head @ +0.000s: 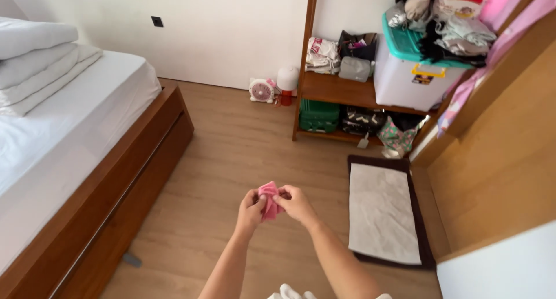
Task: The recorder washes their hands, wipes down surfaces with a cloth, and organizes various clothing items and papers from a shelf.
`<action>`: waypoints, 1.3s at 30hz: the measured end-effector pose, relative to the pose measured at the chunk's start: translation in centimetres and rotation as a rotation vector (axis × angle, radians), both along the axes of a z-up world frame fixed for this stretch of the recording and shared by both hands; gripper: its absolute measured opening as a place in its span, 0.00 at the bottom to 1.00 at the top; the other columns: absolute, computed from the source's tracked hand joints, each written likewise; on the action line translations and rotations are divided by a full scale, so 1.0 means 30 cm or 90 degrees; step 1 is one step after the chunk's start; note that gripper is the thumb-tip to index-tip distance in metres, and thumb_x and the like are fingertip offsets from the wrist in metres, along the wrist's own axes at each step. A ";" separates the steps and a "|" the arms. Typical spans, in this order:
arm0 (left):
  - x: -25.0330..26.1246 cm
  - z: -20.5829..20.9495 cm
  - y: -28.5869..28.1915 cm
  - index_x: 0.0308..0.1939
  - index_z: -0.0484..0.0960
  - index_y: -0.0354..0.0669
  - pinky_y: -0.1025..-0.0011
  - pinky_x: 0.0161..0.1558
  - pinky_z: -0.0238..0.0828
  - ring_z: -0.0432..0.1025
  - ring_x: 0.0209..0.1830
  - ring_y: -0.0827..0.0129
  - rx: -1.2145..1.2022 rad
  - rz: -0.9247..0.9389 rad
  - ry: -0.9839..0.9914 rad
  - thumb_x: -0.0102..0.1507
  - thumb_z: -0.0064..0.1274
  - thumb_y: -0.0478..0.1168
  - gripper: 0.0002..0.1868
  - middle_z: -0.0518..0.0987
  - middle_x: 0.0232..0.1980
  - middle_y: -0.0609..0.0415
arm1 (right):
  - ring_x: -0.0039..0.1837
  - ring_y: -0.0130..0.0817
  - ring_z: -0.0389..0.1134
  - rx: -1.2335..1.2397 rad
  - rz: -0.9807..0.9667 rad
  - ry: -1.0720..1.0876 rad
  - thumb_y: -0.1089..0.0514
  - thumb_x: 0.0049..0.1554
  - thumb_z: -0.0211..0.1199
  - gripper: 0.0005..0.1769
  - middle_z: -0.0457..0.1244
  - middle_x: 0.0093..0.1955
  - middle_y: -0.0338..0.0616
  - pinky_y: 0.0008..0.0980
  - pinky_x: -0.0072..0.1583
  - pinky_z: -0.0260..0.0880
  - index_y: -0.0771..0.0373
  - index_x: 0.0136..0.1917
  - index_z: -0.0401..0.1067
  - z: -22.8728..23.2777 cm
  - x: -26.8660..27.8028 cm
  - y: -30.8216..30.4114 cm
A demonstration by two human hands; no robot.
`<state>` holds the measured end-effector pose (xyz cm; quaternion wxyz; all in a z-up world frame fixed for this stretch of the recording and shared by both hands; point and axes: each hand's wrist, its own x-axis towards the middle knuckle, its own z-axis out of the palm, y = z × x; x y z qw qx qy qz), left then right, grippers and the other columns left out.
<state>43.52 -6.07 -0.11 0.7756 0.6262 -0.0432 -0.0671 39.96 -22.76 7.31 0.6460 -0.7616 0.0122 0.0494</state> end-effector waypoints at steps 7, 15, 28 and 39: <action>0.587 -0.102 0.061 0.48 0.79 0.36 0.74 0.37 0.71 0.71 0.35 0.75 0.007 0.057 0.051 0.70 0.45 0.39 0.10 0.79 0.39 0.56 | 0.42 0.24 0.69 0.031 0.032 -0.071 0.61 0.58 0.67 0.08 0.70 0.42 0.39 0.26 0.44 0.72 0.68 0.49 0.76 -0.212 0.642 0.036; 1.301 0.104 -0.116 0.50 0.77 0.38 0.74 0.38 0.72 0.70 0.37 0.77 0.044 -0.043 0.051 0.68 0.51 0.46 0.15 0.78 0.40 0.58 | 0.40 0.22 0.67 0.009 -0.078 -0.060 0.58 0.60 0.66 0.08 0.69 0.39 0.37 0.25 0.40 0.69 0.66 0.48 0.75 -0.016 1.251 -0.038; 2.152 0.303 -0.971 0.52 0.79 0.41 0.72 0.36 0.75 0.73 0.36 0.72 -0.023 -0.240 -0.077 0.62 0.55 0.34 0.14 0.79 0.40 0.56 | 0.43 0.25 0.71 -0.098 -0.243 0.011 0.55 0.59 0.65 0.14 0.70 0.43 0.38 0.28 0.42 0.71 0.61 0.57 0.76 0.176 1.867 -1.001; 2.729 1.099 -1.462 0.58 0.75 0.42 0.68 0.51 0.72 0.73 0.48 0.63 0.022 -0.120 -0.516 0.55 0.67 0.33 0.28 0.78 0.46 0.50 | 0.47 0.24 0.68 -0.402 -0.341 -0.456 0.56 0.60 0.68 0.12 0.69 0.45 0.38 0.27 0.52 0.70 0.60 0.57 0.77 1.024 2.486 -1.561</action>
